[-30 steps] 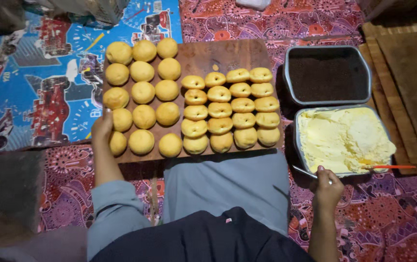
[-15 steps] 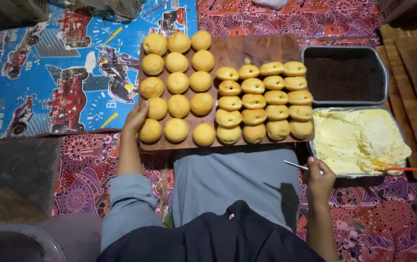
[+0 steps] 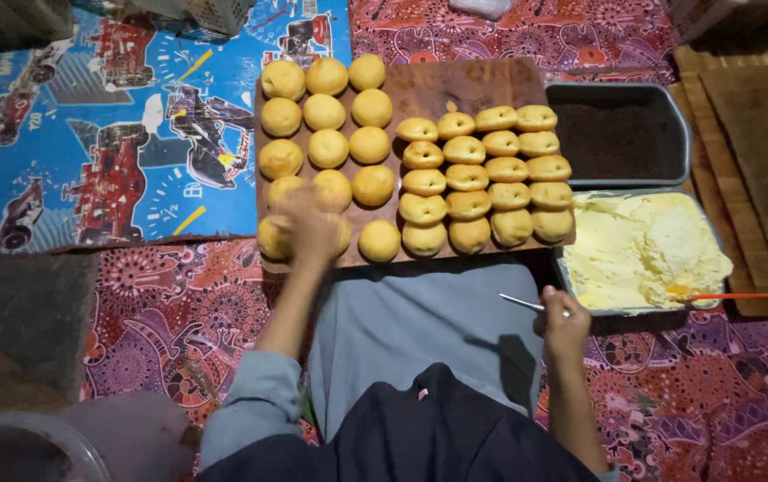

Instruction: The person uses a small metal tool to poke holes in round baked buns and then fills them with a dark paste from a piping bag. The buns are arranged on a wooden board, and the person works one at a time, placing each filled bun back in its spot.

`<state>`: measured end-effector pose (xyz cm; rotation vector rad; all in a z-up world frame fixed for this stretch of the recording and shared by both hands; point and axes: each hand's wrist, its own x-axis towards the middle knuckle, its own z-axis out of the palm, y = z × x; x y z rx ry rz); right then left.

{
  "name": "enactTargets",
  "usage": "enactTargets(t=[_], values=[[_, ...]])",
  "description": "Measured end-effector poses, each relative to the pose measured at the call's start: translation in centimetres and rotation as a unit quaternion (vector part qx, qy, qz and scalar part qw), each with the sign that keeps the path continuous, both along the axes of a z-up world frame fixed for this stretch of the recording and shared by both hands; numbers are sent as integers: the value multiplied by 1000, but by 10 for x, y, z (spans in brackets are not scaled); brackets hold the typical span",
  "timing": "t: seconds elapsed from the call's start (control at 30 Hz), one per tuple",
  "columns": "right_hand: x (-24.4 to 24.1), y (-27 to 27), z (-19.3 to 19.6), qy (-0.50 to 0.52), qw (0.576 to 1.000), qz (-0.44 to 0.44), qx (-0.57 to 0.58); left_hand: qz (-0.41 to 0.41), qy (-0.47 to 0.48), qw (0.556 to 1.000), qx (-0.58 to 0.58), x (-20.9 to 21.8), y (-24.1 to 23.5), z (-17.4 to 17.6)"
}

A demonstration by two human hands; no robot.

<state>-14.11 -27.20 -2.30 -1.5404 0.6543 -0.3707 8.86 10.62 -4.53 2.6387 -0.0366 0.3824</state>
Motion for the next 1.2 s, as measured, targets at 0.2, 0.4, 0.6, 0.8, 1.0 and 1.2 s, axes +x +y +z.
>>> enactTargets(t=[0.2,0.4,0.6,0.8,1.0,1.2], values=[[-5,17,-9,34,997,74,-1,-118,53,992,-6,-68,-70,-6],[4,46,6,-6,987,163,0,-201,139,802,-545,-109,-59,-20],[11,91,29,-121,960,248,-40,-90,202,429,-876,-157,-68,1],[9,113,57,-151,943,258,-145,-127,140,493,-849,-172,-78,28],[1,118,70,-195,887,246,-340,-211,178,612,-741,-178,-74,46],[15,115,67,-227,852,323,-344,-240,234,687,-645,-176,-88,42]])
